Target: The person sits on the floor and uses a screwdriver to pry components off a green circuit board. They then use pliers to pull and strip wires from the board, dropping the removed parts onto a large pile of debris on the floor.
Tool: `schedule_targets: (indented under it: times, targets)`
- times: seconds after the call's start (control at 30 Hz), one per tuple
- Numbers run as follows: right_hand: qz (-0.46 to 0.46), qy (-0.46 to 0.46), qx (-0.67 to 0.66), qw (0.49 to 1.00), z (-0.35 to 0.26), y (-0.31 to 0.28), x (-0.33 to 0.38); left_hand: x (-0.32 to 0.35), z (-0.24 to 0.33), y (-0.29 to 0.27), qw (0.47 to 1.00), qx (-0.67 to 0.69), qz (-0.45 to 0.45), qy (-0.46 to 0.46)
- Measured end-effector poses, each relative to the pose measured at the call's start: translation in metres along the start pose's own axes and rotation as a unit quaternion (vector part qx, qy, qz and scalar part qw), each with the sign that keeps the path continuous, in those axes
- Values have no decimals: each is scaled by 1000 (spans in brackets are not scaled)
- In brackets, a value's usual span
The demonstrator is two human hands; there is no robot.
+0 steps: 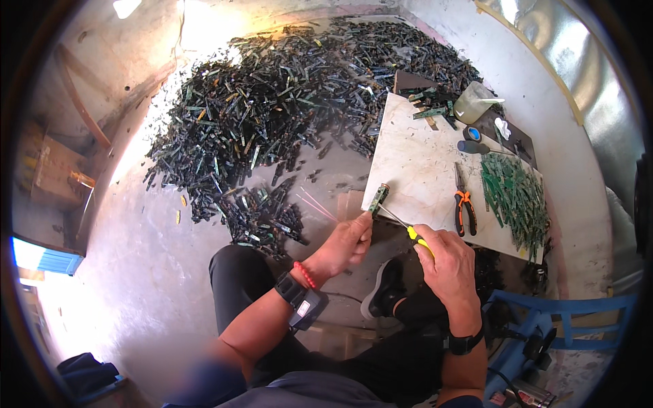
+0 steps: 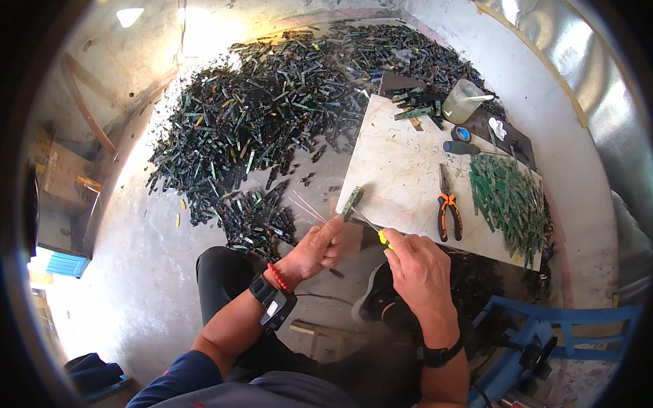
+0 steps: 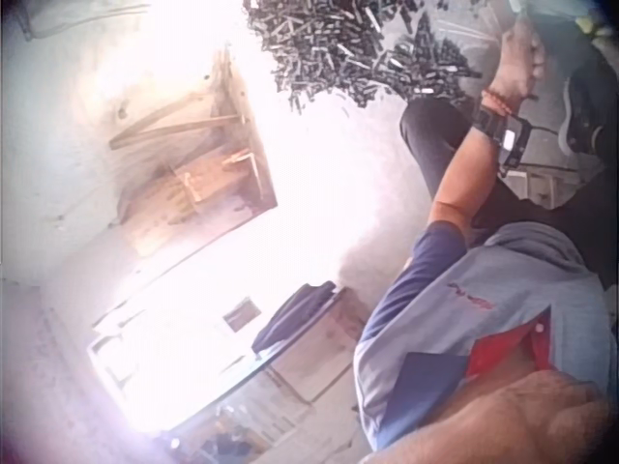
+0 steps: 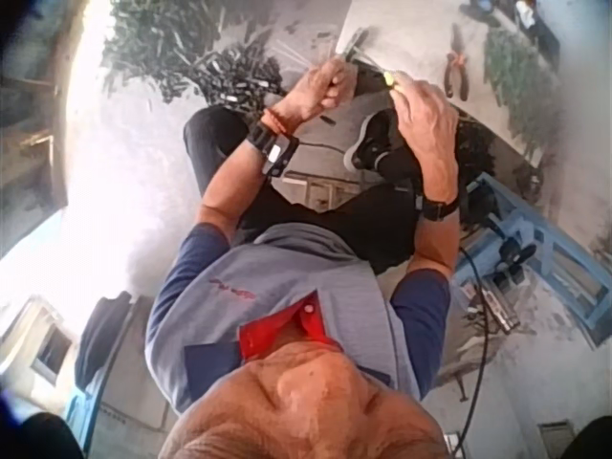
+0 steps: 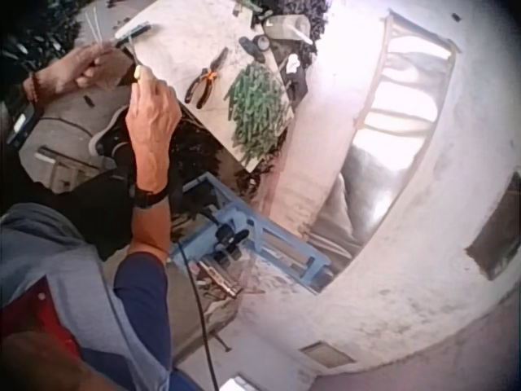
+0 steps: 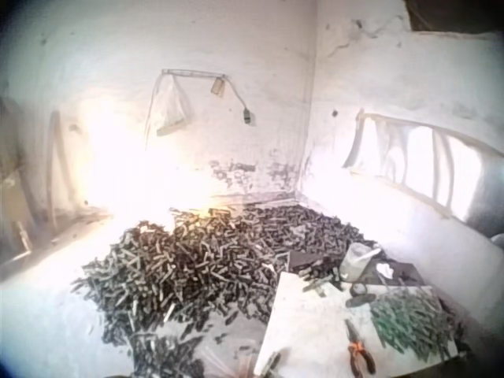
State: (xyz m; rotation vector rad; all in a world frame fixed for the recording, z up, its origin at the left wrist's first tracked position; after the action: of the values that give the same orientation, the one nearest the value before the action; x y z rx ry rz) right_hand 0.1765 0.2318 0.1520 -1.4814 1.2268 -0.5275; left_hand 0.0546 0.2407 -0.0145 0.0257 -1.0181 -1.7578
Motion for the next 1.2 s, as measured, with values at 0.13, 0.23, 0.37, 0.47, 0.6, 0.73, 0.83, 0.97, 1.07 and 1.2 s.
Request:
schedule_targets:
  times: [0.13, 0.23, 0.37, 0.47, 0.6, 0.73, 0.83, 0.97, 1.07, 1.2]
  targets:
    - [-25, 118, -202, 972, 41, 11, 12, 3, 2, 4, 998, -67, -4, 20]
    - [-38, 140, -265, 953, 54, 17, 14, 6, 6, 9, 994, -104, -14, 23]
    - [-50, 234, -362, 901, 72, 36, 26, 3, 6, 6, 995, -94, -12, 19]
    - [-72, 363, -487, 791, 84, 59, 41, 4, 4, 4, 997, -77, -15, 12]
    - [100, 44, -177, 978, 36, 15, 18, 1, 0, 5, 999, -14, -35, -8]
    - [34, -3, -36, 999, 10, -1, 7, 4, 2, 4, 998, -50, -30, -3]
    - [11, 13, -88, 996, 26, -2, 5, 6, -2, 7, 996, -76, -42, -9]
    - [-30, 106, -238, 965, 55, 11, 8, 5, -6, 8, 993, -107, -52, -5]
    - [-76, 149, -170, 971, 50, 9, 6, 5, -6, 9, 991, -120, -51, -8]
    - [12, 78, -78, 994, 11, -10, 5, 7, -12, 9, 993, -95, -65, -23]
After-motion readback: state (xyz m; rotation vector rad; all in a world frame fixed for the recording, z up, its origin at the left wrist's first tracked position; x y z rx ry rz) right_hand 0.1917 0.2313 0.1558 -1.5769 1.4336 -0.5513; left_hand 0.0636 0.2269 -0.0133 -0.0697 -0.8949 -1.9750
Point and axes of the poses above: each hand's wrist, its own x-axis away from the middle knuckle, its own y-axis out of the palm, z = x × y, the point moved 9 cm from there along -x, towards the middle knuckle, and after that the axes turned 1 degree about x, right-handed, at the moved point
